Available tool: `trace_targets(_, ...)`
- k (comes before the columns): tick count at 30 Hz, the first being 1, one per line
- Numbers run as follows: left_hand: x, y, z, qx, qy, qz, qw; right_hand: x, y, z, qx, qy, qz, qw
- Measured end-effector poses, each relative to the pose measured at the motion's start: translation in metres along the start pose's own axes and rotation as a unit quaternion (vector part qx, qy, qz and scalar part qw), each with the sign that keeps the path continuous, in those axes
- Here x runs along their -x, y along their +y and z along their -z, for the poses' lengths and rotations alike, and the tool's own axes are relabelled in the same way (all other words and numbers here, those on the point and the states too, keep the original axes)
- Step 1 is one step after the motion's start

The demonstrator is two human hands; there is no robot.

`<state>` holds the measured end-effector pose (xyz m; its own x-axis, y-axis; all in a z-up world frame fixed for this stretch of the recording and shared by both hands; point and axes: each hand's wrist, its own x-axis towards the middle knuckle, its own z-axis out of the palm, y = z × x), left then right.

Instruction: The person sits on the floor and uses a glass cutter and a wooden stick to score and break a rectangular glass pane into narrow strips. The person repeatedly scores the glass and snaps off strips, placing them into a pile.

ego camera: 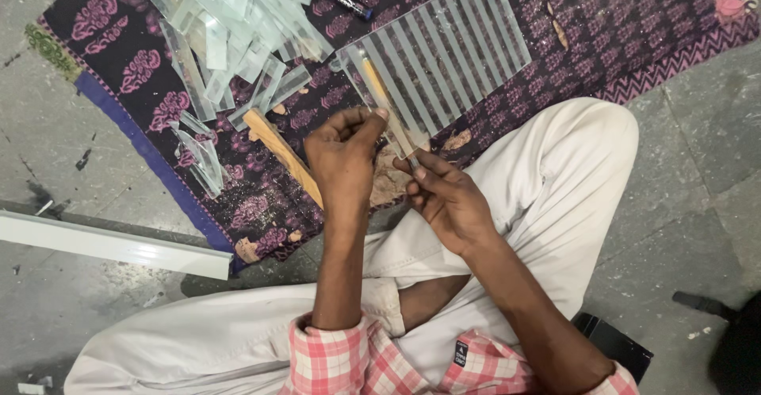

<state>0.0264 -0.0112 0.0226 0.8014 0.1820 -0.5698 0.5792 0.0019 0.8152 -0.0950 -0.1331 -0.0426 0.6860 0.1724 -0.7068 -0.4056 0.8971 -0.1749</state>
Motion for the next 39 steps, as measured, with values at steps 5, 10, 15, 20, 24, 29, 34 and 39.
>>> trace_targets(5, 0.0041, 0.007, -0.0005, -0.017, 0.013, 0.014, 1.0, -0.0004, 0.0008, -0.0012, 0.018, 0.024, -0.007, 1.0)
trace_targets(10, 0.0023, 0.006, -0.0006, -0.019, 0.007, 0.006, 1.0, -0.0019, 0.002, 0.0019, -0.002, 0.001, -0.007, 1.0)
trace_targets(15, 0.0003, 0.0016, 0.0002, -0.008, 0.008, 0.014, 1.0, -0.0014, 0.0013, 0.0029, -0.012, 0.002, -0.006, 1.0)
trace_targets(20, -0.0004, 0.0022, 0.0006, 0.004, 0.003, 0.009, 1.0, -0.0013, 0.0011, 0.0009, -0.007, 0.014, -0.009, 1.0)
trace_targets(24, 0.001, 0.0047, -0.0003, -0.012, 0.001, 0.013, 1.0, -0.001, 0.0015, 0.0011, -0.022, -0.015, -0.01, 1.0)
trace_targets(29, 0.0008, 0.0069, -0.0008, 0.007, 0.001, 0.011, 1.0, 0.0, 0.0013, 0.0014, -0.024, -0.012, -0.016, 1.0)
trace_targets(34, 0.0012, 0.0051, 0.0016, -0.003, 0.004, 0.021, 1.0, 0.0002, 0.0042, 0.0008, -0.019, 0.007, -0.026, 0.999)
trace_targets(39, -0.0011, 0.0057, 0.0001, -0.001, 0.005, 0.027, 1.0, -0.0013, 0.0021, 0.0028, -0.013, -0.002, -0.023, 1.0)
